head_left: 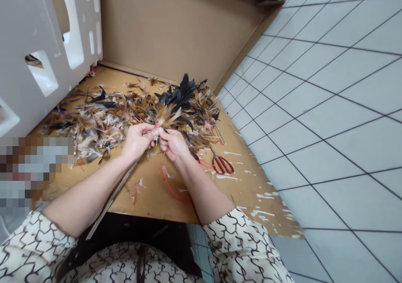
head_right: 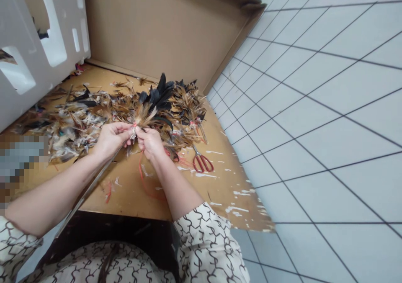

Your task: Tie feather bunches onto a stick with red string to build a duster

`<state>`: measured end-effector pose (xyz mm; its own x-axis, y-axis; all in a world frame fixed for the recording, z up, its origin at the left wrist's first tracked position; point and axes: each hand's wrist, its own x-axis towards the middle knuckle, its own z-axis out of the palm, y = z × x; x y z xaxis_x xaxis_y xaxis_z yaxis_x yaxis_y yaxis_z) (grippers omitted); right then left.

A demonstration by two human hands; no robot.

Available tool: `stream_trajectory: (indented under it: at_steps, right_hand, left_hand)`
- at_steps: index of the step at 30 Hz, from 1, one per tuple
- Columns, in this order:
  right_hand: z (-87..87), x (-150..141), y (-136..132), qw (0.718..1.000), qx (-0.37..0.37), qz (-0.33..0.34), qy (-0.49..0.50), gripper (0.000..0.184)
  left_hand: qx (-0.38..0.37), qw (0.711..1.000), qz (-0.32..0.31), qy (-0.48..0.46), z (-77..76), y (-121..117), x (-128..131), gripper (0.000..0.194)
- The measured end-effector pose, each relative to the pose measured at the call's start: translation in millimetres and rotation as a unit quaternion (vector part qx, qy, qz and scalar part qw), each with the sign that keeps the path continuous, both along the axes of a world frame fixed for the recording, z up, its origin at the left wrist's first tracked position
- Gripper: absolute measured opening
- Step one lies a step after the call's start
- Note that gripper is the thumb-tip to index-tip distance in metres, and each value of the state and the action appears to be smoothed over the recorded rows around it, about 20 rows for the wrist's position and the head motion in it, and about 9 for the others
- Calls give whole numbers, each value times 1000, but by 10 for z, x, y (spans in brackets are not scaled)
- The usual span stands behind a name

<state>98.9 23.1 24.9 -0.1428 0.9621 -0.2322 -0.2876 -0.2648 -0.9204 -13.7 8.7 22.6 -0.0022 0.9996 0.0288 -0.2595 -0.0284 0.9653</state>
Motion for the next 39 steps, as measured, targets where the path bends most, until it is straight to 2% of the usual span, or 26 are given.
stream_trajectory:
  at_steps: [4,7,10,16,18,21,24,27,29,32,36,39]
  right_hand:
    - [22,-19,-70,999,19,-29,-26,30]
    - [77,-20,-137,999,23,-36,-24,30]
    - [114,-1,-188,999,33,-37,-24,29]
    - [77,74,-201,997,60,-41,-35,34]
    - [103,138,-181,995,79,-42,-40,32]
    - [225,338,-141,990,121,-46,-49,28]
    - [391,665,-110,984,158,-55,-60,28]
    - [496,1003,-99,983,166,-60,-58,28]
    - [509,1163,-98,983,165,-74,-43,27]
    - [470,1273,-89,982,161,-91,-24,28]
    - [399,1281,-53,984,152,-96,-10,28]
    - [362,1267,-25,985,143,-93,0,27]
  left_hand:
    - [42,994,16,96,-14,-4,11,10]
    - [95,975,33,198,-17,-11,19,11]
    - [143,943,53,297,-3,-36,46,16]
    - [189,863,58,464,71,-111,183,24]
    - [209,869,44,446,95,-102,230,24]
    - [221,919,1,325,116,-27,259,24]
    - [176,957,5,231,99,111,223,26]
    - [133,957,39,255,41,253,183,20]
    - [125,937,37,323,1,318,198,17]
    - [152,886,20,439,-25,367,280,23]
    - [257,782,-35,566,-5,427,334,27]
    - [272,710,-71,646,12,499,221,22]
